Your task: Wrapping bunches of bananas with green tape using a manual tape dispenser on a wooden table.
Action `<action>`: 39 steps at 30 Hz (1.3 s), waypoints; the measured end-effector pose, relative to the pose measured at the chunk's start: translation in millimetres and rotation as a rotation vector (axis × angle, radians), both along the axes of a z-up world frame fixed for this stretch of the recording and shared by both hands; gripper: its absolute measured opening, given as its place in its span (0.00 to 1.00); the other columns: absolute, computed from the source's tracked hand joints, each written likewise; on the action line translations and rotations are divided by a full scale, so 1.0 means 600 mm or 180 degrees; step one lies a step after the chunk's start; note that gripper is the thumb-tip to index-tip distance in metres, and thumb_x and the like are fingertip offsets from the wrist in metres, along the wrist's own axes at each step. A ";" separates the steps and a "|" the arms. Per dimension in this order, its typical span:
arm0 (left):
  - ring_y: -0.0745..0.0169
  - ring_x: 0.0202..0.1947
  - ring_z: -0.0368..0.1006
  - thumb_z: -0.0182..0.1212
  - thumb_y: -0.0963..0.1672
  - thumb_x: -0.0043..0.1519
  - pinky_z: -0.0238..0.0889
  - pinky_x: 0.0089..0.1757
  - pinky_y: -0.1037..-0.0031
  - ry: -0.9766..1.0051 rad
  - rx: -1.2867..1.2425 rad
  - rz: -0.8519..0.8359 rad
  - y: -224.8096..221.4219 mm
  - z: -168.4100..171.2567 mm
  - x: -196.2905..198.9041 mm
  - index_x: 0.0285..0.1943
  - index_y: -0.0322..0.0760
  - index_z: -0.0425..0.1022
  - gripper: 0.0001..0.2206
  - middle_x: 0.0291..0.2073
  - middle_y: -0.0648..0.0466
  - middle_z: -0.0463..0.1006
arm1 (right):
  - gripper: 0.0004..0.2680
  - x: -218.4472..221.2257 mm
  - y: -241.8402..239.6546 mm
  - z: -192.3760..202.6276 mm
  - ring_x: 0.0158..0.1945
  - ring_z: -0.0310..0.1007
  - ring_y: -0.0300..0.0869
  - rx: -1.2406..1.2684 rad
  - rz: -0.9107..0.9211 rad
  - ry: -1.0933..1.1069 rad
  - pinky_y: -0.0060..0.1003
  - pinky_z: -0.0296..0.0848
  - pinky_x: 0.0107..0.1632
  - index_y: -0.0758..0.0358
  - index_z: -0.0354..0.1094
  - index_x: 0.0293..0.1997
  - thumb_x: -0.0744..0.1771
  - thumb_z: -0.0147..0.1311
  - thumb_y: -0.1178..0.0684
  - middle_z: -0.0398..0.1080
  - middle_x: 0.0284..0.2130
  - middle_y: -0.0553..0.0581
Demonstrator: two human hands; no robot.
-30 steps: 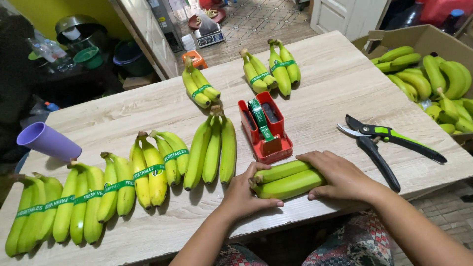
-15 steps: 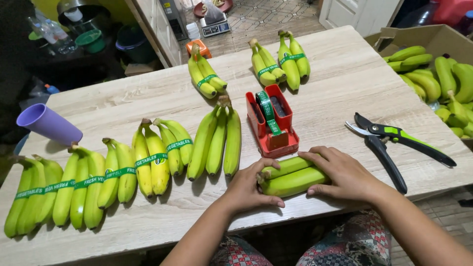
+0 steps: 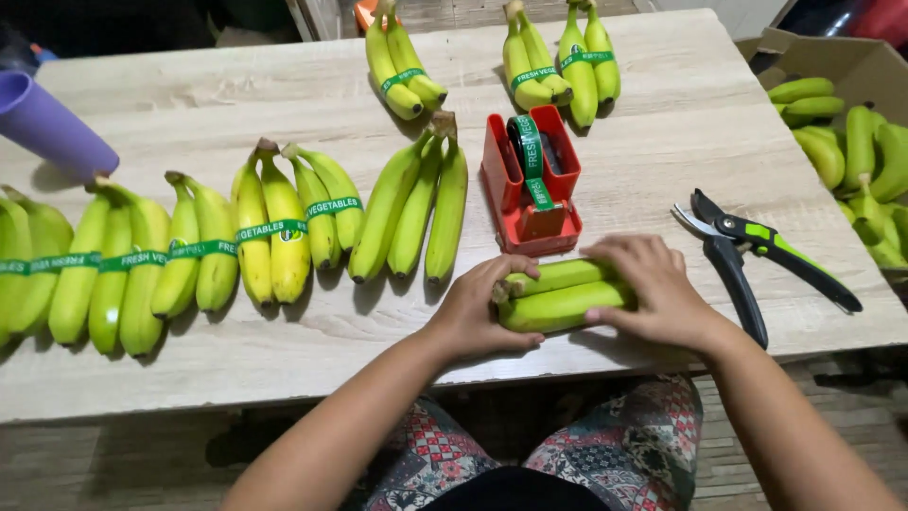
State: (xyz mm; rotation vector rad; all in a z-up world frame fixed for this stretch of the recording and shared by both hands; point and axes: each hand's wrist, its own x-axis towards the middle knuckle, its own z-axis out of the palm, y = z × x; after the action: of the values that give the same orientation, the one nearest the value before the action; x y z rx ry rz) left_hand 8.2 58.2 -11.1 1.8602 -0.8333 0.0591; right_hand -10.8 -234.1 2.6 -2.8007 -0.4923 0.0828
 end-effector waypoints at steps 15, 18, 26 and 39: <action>0.42 0.52 0.78 0.81 0.47 0.38 0.70 0.54 0.56 0.0675 0.0029 0.0002 0.005 0.023 0.008 0.58 0.56 0.71 0.35 0.46 0.50 0.82 | 0.06 0.157 0.160 0.034 0.29 0.72 0.43 0.2314 -0.2394 -0.0205 0.37 0.76 0.35 0.39 0.81 0.34 0.60 0.64 0.39 0.72 0.20 0.50; 0.44 0.51 0.79 0.82 0.47 0.37 0.70 0.53 0.57 0.0697 -0.0044 0.0025 0.003 0.016 0.016 0.58 0.57 0.70 0.36 0.45 0.50 0.82 | 0.05 0.118 0.173 0.066 0.29 0.70 0.36 0.2782 -0.2498 -0.0408 0.35 0.72 0.29 0.42 0.81 0.34 0.61 0.64 0.43 0.73 0.22 0.48; 0.56 0.57 0.73 0.82 0.46 0.43 0.65 0.52 0.69 0.0790 0.0064 -0.0163 0.003 0.019 0.015 0.56 0.54 0.69 0.32 0.56 0.55 0.77 | 0.08 -0.314 0.101 0.134 0.53 0.73 0.57 0.5282 -0.0838 -0.0417 0.49 0.72 0.57 0.74 0.69 0.45 0.70 0.52 0.55 0.71 0.51 0.75; 0.60 0.58 0.74 0.80 0.47 0.48 0.65 0.57 0.73 -0.0121 -0.0242 -0.0457 -0.005 0.035 -0.028 0.58 0.47 0.66 0.31 0.54 0.58 0.75 | 0.05 -0.393 0.094 0.056 0.50 0.70 0.50 0.5197 -0.1291 0.0282 0.44 0.65 0.56 0.72 0.74 0.38 0.67 0.53 0.61 0.71 0.40 0.63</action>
State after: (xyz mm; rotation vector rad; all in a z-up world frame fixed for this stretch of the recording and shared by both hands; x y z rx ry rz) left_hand -8.6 55.2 9.7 1.7282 -0.9760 0.0357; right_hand -246.5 -177.7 36.0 -1.2182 0.0979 -0.1982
